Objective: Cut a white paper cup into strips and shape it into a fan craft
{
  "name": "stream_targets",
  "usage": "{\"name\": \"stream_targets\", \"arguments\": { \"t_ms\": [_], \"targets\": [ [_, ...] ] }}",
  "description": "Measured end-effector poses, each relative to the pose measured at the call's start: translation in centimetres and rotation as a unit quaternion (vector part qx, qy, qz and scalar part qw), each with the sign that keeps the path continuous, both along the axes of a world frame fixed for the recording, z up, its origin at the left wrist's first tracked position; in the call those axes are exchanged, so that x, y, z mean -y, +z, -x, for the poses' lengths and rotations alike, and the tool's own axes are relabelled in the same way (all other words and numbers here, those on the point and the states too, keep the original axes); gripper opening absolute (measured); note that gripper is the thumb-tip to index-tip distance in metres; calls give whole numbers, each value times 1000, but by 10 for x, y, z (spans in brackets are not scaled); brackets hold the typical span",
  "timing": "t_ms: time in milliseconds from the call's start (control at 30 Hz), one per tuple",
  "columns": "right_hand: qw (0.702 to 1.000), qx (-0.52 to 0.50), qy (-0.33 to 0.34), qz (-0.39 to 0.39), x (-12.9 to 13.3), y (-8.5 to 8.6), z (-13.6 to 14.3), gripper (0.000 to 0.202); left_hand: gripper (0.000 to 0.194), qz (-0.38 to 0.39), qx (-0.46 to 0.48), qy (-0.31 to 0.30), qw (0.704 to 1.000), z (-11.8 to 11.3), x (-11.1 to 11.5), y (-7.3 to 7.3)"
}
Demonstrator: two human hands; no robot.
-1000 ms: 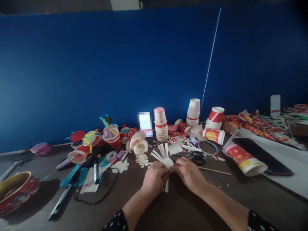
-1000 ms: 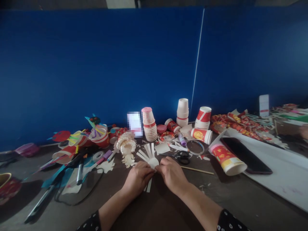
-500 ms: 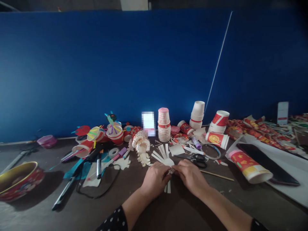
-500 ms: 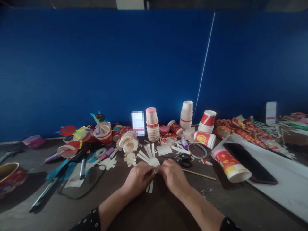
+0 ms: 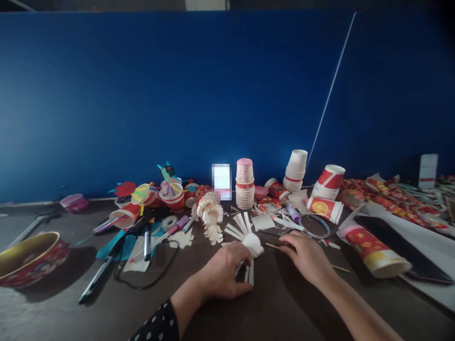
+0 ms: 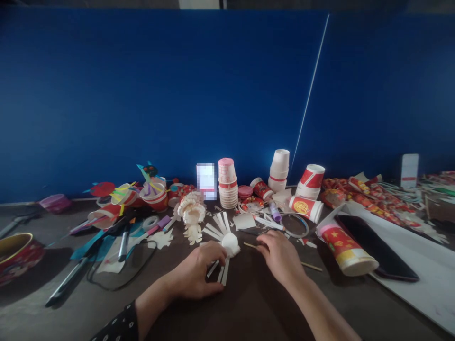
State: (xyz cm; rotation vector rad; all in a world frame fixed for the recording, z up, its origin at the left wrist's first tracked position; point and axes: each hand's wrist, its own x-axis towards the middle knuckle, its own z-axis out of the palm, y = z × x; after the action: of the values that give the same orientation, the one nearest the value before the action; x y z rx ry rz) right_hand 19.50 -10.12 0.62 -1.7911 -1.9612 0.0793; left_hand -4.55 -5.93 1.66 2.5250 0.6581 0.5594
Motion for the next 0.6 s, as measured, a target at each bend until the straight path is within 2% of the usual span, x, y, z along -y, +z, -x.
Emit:
{"name": "stream_targets", "arguments": {
  "t_ms": [100, 267, 433, 600],
  "targets": [
    [999, 33, -17, 37, 1, 2, -1, 9, 27, -2, 7, -19, 1000, 1, -3, -1],
    [998, 49, -6, 50, 2, 4, 0, 13, 20, -29, 9, -19, 999, -2, -4, -7],
    [996, 12, 64, 63, 6, 11, -1, 14, 18, -76, 13, -15, 997, -5, -3, -11],
    [988, -9, 135, 69, 14, 18, 11, 14, 16, -133, 12, -9, 991, -5, -1, -14]
  ]
}}
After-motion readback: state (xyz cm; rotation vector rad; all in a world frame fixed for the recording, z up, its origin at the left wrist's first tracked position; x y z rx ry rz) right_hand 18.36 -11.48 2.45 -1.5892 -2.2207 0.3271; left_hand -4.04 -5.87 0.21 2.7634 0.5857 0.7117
